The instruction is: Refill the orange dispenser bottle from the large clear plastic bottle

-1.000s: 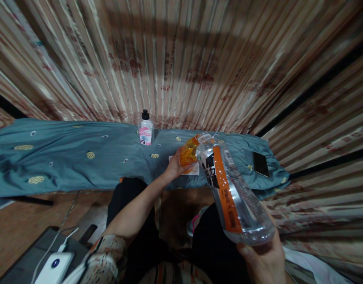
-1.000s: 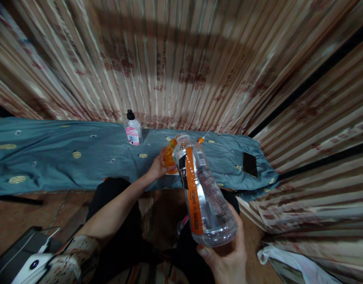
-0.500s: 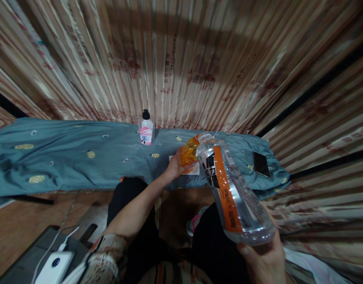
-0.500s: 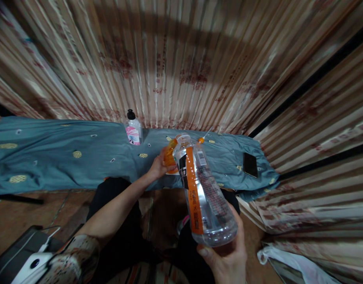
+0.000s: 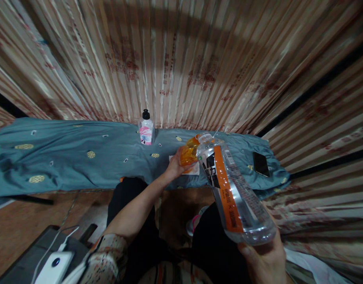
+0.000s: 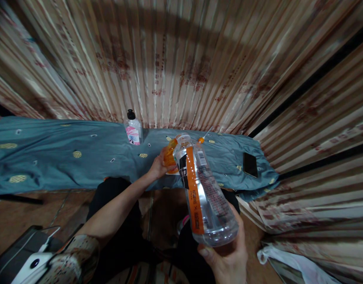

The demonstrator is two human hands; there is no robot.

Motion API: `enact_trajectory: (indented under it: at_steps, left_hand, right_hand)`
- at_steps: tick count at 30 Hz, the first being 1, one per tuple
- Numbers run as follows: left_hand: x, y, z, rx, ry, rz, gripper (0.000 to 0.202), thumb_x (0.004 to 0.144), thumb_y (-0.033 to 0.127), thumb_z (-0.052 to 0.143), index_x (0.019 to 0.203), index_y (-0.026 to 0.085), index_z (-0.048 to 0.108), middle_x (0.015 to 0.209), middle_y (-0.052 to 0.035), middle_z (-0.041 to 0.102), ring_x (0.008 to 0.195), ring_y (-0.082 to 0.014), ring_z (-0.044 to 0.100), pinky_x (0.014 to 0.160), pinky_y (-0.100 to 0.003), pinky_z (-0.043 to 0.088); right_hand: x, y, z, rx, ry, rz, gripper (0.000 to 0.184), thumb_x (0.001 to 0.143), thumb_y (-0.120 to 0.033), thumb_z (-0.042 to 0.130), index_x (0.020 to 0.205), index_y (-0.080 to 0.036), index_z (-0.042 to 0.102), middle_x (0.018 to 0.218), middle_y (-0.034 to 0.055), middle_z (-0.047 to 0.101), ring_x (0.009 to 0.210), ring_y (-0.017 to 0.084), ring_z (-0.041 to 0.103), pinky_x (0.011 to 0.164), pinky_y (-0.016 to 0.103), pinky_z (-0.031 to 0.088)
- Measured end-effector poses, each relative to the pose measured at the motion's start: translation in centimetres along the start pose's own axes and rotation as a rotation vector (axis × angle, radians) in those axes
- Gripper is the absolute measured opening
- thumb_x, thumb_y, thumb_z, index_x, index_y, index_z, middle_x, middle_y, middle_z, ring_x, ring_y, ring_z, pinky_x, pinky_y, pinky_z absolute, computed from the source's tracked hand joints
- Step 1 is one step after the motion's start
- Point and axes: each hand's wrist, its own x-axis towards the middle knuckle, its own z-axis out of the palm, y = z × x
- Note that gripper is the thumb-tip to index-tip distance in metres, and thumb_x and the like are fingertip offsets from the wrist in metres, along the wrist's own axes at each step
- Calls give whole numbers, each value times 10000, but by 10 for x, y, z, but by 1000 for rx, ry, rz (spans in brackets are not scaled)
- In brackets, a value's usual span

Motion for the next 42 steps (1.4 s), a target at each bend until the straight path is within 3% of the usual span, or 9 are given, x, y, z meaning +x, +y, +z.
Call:
enact_trajectory:
  at_steps: [5, 12, 26, 33, 42]
  left_hand:
    - [1, -1, 1, -15, 0, 8, 844, 657, 163, 1062, 1437, 244, 750, 1387, -101, 930, 1328, -391, 908, 1238, -567, 737]
    - [0, -1, 0, 15, -8, -6, 794, 690, 109, 998, 1435, 226, 749, 1459, -126, 911, 1393, -394, 884, 1294, -570, 698]
    - [-1, -1, 0, 6, 12, -4, 864, 660, 206, 1092, 1458, 251, 766, 1302, -73, 925, 1277, -388, 902, 1236, -637, 724]
    - [-1, 4, 0, -47, -15, -7, 800, 672, 263, 1095, 1404, 252, 772, 1352, -77, 932, 1287, -367, 908, 1228, -542, 740]
    - [-1, 2, 0, -50, -6, -39, 842, 649, 223, 1084, 1422, 250, 749, 1373, -91, 941, 1281, -375, 920, 1213, -555, 744]
  right_hand:
    - [0, 0, 0, 10, 7, 13, 1296, 366, -728, 1279, 1471, -276, 774, 1332, 56, 950, 1194, 310, 847, 1003, 343, 653]
    - [1, 3, -6, -43, -22, -27, 1280, 444, -783, 1252, 1503, -262, 756, 1381, 93, 935, 1233, 346, 846, 1040, 386, 651]
    - [5, 9, -12, -96, -65, -60, 1227, 569, -755, 1215, 1566, -231, 729, 1436, 153, 919, 1277, 405, 839, 1069, 448, 647]
    - [4, 7, -11, -70, -47, -30, 1248, 504, -724, 1240, 1537, -244, 731, 1411, 125, 915, 1259, 383, 823, 1052, 425, 640]
    - [5, 8, -12, -133, -61, -81, 1229, 604, -826, 1180, 1570, -220, 720, 1478, 190, 900, 1316, 451, 836, 1074, 491, 666]
